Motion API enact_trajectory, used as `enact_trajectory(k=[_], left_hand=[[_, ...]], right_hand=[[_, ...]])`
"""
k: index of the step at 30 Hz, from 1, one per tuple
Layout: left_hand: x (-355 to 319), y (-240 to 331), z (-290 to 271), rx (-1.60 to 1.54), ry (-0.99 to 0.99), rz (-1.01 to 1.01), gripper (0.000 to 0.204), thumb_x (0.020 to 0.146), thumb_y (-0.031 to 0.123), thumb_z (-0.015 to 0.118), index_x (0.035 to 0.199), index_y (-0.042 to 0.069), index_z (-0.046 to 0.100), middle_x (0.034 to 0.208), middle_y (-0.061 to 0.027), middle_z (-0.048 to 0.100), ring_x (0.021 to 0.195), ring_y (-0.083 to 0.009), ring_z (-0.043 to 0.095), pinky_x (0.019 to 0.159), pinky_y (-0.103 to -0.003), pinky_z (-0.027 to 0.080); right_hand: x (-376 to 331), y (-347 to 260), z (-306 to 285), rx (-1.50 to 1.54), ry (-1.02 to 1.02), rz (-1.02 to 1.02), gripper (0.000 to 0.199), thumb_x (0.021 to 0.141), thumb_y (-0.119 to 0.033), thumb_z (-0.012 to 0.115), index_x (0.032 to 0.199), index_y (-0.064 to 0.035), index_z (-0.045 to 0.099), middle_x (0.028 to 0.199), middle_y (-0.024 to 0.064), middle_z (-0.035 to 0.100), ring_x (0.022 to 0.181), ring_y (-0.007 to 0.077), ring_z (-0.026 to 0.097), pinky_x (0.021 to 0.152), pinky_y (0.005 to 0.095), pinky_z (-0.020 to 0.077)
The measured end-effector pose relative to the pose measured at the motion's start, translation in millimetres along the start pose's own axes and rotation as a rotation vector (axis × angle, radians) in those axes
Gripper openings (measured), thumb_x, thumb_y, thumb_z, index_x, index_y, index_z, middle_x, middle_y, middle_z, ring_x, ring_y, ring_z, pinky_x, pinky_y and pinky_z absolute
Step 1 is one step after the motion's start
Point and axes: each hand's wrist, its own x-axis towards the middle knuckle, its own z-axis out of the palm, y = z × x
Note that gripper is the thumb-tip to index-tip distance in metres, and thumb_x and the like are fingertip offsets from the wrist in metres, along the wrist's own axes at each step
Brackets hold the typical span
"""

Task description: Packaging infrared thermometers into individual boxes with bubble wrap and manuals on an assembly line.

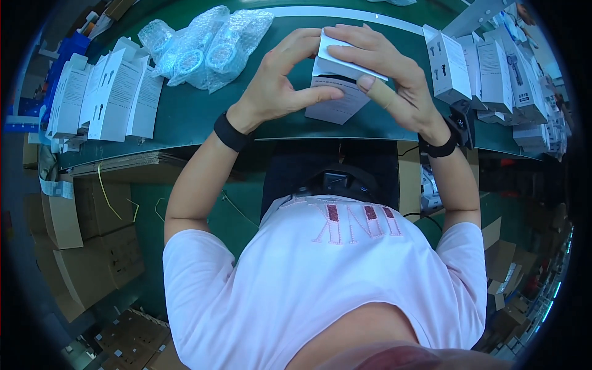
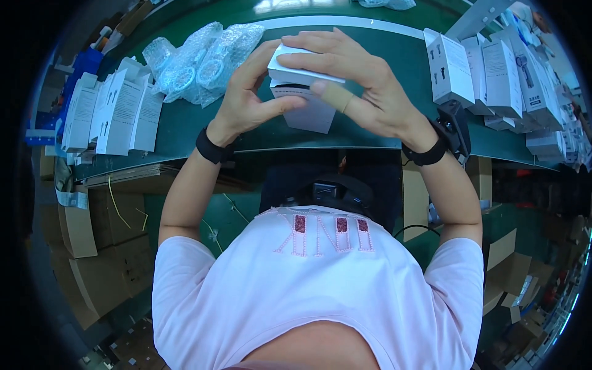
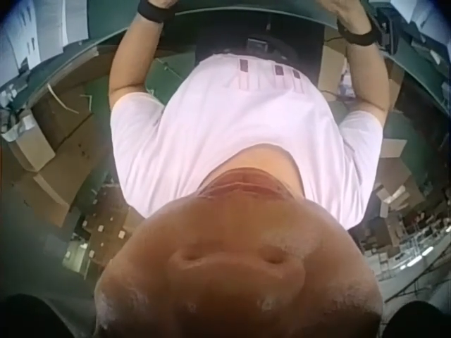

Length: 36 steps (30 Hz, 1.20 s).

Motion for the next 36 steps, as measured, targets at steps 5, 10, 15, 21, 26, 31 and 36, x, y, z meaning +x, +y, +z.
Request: enact_trajectory(k=[5,10,15,21,26,31,36], left_hand=[[-12.8,-11.6,5.1,-0.139,0.090,-0.013,0.076,0.067,0.024,0.088,0.130,0.009,0.049,0.124,-0.0097,0.056,0.116,-0.0242,0.057,0.100,-0.036,0.048],[-7.4,-10.7,-2.6,-0.099,0.080,0.003,0.084,0.064,0.019,0.091,0.132,0.012,0.042,0.123,-0.0099,0.056,0.116,-0.0239,0.057,0.100,-0.036,0.048],[-1.7,14.1,-8.7,-0.190,0.026,-0.162,0.091,0.065,0.017,0.089,0.140,0.008,0.038,0.132,-0.0108,0.052,0.121,-0.0240,0.054,0.101,-0.037,0.047],[36.4,86.1,-66.1,0.152,-0.123,-0.225,0.097,0.072,0.023,0.082,0.150,0.006,0.027,0.146,-0.0180,0.042,0.135,-0.0299,0.041,0.112,-0.044,0.031],[187.5,59.3,-60.3,0.349,-0.272,-0.111,0.096,0.073,0.031,0.081,0.149,0.003,0.028,0.144,-0.0230,0.043,0.136,-0.0314,0.040,0.110,-0.043,0.030],[260.6,-198.6,-17.5,0.710,-0.481,-0.036,0.126,0.058,0.038,0.088,0.149,-0.004,0.012,0.148,-0.0275,0.032,0.139,-0.0379,0.032,0.115,-0.041,0.026],[270.6,-315.0,37.1,0.678,-0.608,-0.130,0.110,0.062,0.007,0.076,0.154,0.018,0.015,0.134,-0.0286,0.049,0.124,-0.0458,0.046,0.103,-0.047,0.040]], right_hand=[[2.2,5.3,-4.3,-0.188,-0.198,-0.003,0.037,0.093,-0.017,0.050,0.127,-0.0134,0.063,0.139,0.0140,0.052,0.133,0.0348,0.043,0.112,0.0475,0.0305],[10.7,-1.2,-6.2,-0.428,-0.298,-0.044,0.038,0.092,-0.023,0.055,0.128,-0.0166,0.062,0.143,0.0128,0.048,0.136,0.0365,0.037,0.113,0.0502,0.0278],[5.9,-15.3,2.9,-0.512,-0.202,-0.050,0.055,0.081,-0.039,0.072,0.131,-0.0181,0.060,0.152,0.0197,0.031,0.138,0.0379,0.034,0.112,0.0493,0.0288],[-8.9,-13.5,26.1,-0.221,0.277,0.271,0.063,0.068,-0.022,0.084,0.126,-0.0125,0.060,0.130,0.0179,0.047,0.122,0.0337,0.048,0.102,0.0376,0.0410],[-58.7,-56.7,-14.8,-0.330,0.451,0.243,0.062,0.061,-0.018,0.087,0.119,-0.0125,0.066,0.117,0.0136,0.052,0.102,0.0273,0.057,0.087,0.0334,0.0470],[-134.0,-166.5,-95.4,-0.624,0.770,0.331,0.060,0.062,-0.023,0.088,0.115,-0.0033,0.067,0.112,0.0148,0.059,0.097,0.0235,0.060,0.083,0.0316,0.0474],[-244.5,-229.0,-171.9,-1.477,1.381,0.732,0.052,0.071,-0.029,0.084,0.114,-0.0057,0.068,0.112,0.0119,0.063,0.101,0.0209,0.061,0.088,0.0311,0.0474]])
